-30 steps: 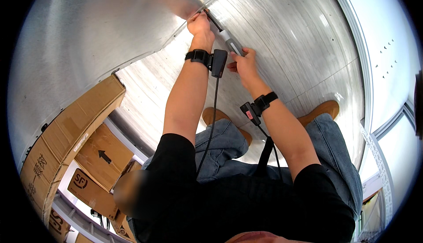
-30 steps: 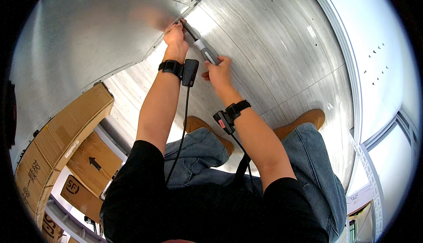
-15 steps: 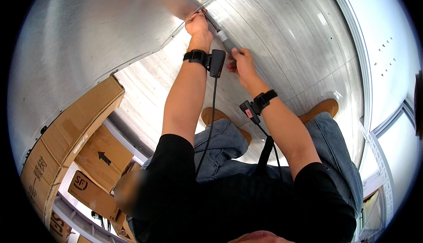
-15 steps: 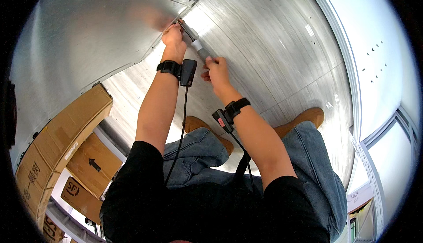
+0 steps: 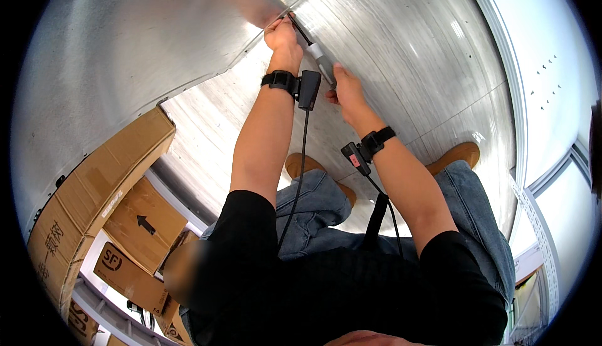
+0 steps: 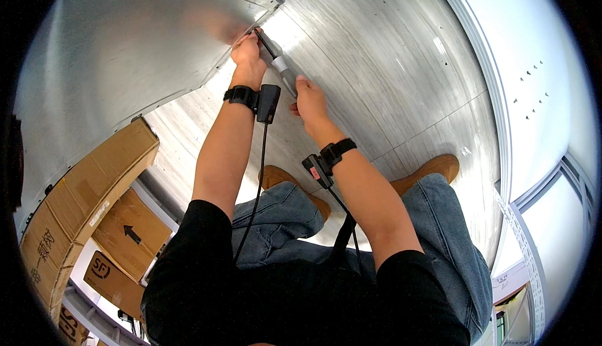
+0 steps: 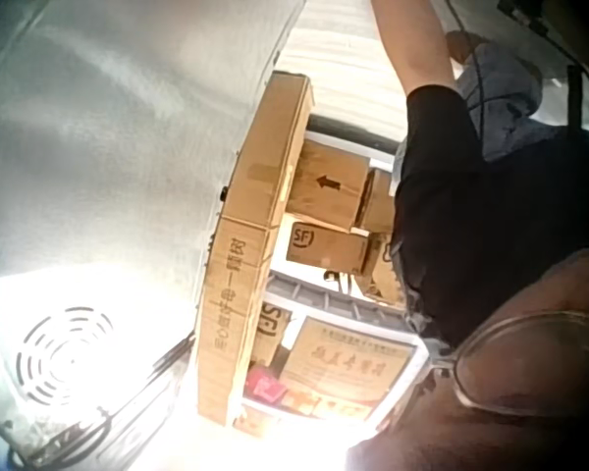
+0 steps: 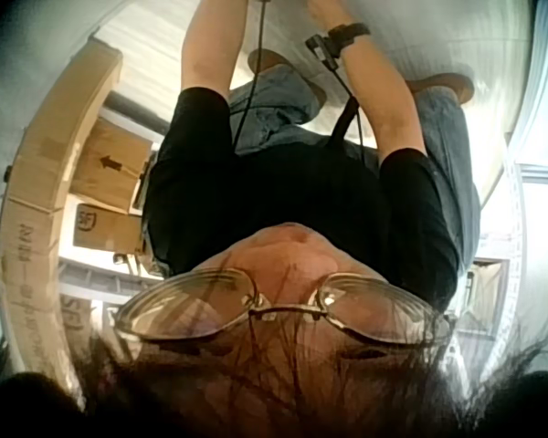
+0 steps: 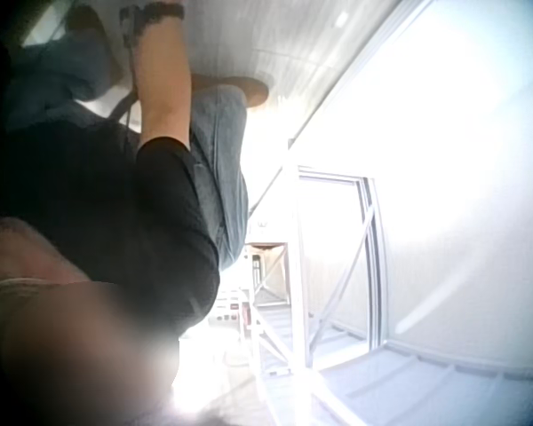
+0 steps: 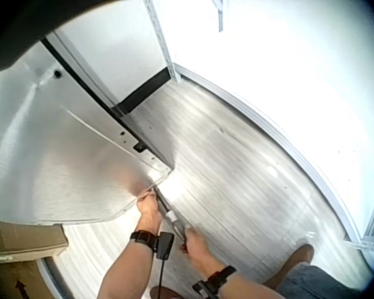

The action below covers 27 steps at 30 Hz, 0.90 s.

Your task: The person kneels on the floor and uses a screwdriver to attach a metal back panel to a white appliance. They repeatedly insert and tighten screws along the panel edges to secure it in place.

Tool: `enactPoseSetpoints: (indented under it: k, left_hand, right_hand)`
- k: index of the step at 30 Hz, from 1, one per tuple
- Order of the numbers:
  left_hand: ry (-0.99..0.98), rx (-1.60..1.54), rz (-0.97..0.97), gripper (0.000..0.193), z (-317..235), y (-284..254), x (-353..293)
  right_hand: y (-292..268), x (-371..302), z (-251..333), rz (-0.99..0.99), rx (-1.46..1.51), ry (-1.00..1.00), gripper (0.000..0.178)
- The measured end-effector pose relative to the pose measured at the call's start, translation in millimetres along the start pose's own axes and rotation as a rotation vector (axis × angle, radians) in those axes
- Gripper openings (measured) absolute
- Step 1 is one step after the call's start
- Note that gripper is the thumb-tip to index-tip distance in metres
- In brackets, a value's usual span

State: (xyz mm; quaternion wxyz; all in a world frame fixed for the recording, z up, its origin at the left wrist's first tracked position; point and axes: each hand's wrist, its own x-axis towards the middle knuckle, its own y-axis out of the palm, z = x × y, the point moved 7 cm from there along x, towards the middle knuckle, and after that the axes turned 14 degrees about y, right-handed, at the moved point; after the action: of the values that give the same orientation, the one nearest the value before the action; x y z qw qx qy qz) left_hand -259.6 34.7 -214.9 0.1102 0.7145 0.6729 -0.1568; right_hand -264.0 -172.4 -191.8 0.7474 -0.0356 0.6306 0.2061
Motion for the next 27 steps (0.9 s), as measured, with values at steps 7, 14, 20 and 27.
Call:
enactPoseSetpoints:
  k: [7,14,20,27]
  left_hand:
    - [0.0,-0.015,-0.012,0.006,-2.6,0.1,-1.2]
    - [-0.01,-0.023,-0.027,0.008,-3.0,0.6,-4.0]
    - [-0.041,0.007,-0.029,0.017,0.4,-3.3,-0.1]
    - [-0.042,0.012,-0.01,0.019,2.1,-3.7,1.8]
  right_hand:
    - [1.8,3.2,-1.8,0.155,0.032,0.046,0.048]
    - [1.9,4.7,-1.4,0.02,-0.071,-0.024,0.05]
    - [2.1,4.5,-1.5,0.021,-0.045,0.026,0.041]
    - [1.1,8.3,-5.7,0.088,0.059,0.097,0.041]
